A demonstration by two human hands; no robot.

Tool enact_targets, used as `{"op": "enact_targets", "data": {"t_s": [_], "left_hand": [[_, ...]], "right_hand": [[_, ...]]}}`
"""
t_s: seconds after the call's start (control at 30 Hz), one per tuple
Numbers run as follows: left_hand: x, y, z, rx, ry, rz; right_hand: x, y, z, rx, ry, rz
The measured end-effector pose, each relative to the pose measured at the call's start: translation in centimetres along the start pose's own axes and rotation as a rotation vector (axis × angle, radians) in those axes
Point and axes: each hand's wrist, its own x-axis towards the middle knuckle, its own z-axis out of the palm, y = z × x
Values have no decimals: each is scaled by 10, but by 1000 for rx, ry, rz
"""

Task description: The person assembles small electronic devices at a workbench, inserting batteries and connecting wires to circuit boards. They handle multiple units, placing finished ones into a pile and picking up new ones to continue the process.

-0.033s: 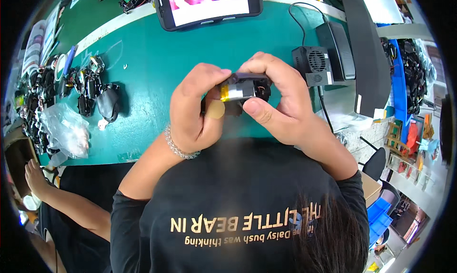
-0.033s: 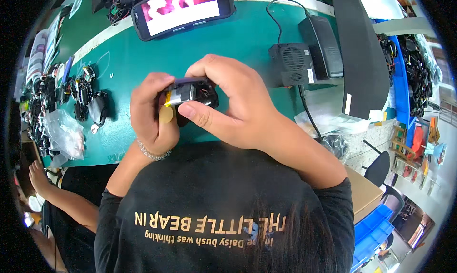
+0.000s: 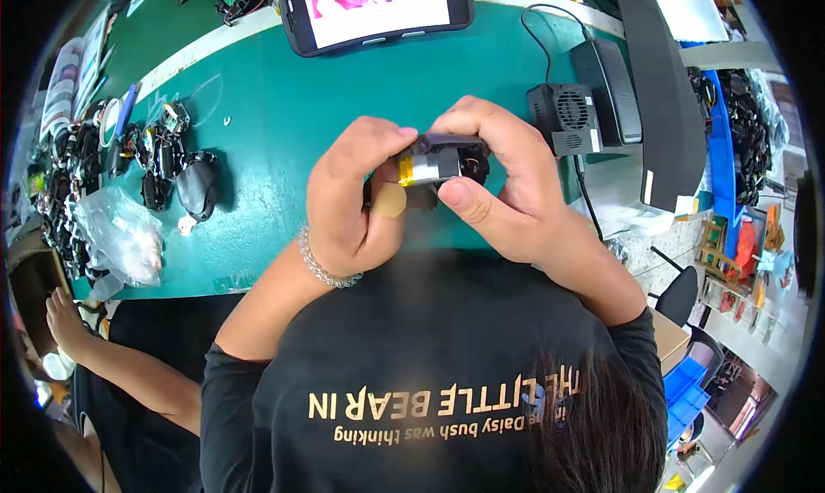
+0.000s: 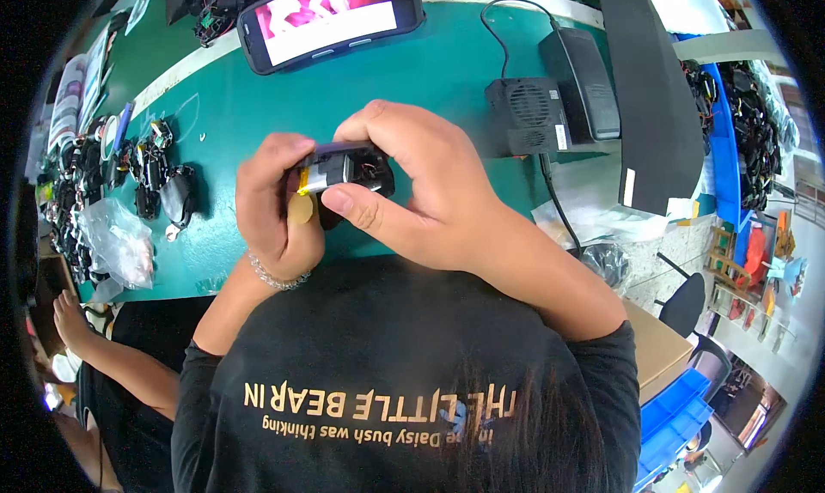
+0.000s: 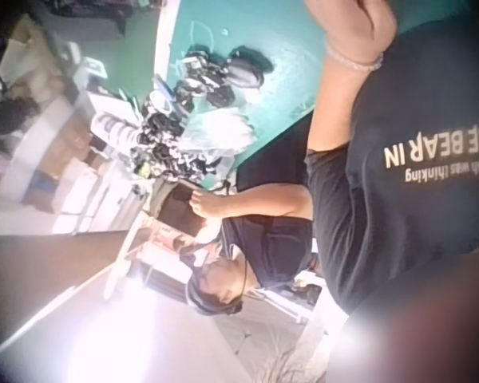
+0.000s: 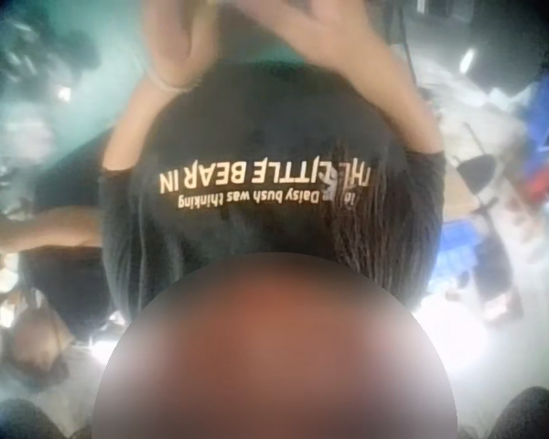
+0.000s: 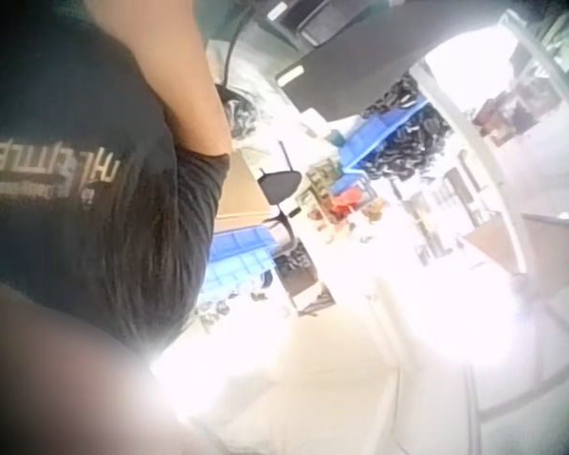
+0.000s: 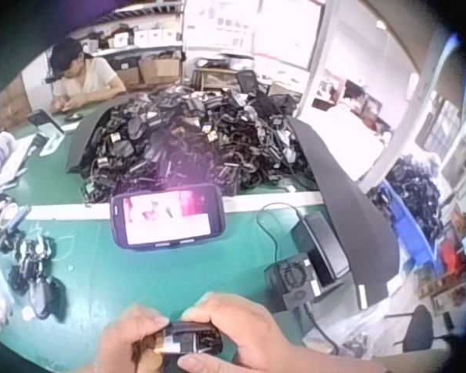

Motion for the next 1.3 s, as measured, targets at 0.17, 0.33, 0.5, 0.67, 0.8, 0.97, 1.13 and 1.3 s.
{"op": "enact_targets", "data": {"t_s": [0.17, 0.33, 0.5, 0.67, 0.8, 0.97, 1.13, 1.3], "left_hand": [[-1, 3, -3, 1, -57, 8], [-2, 2, -2, 14, -73, 75], [-4, -2, -1, -19, -67, 83], [-9, -4, 4, -56, -30, 74], [-7, 1, 1, -55, -58, -75], [2, 16, 5, -343, 73, -462], [13, 21, 0, -461, 150, -643], [19, 23, 0, -582, 202, -778]], "right_hand": [[-1, -2, 5, -9, 41, -78], [-4, -2, 7, -30, 31, -115], [-6, 3, 10, -16, 71, -147], [-8, 3, 12, 2, 82, -133], [-5, 2, 8, -55, 59, -40], [-2, 1, 8, -44, 57, 86], [-5, 8, 12, 1, 72, 128], [-5, 8, 10, 44, 78, 137]]}}
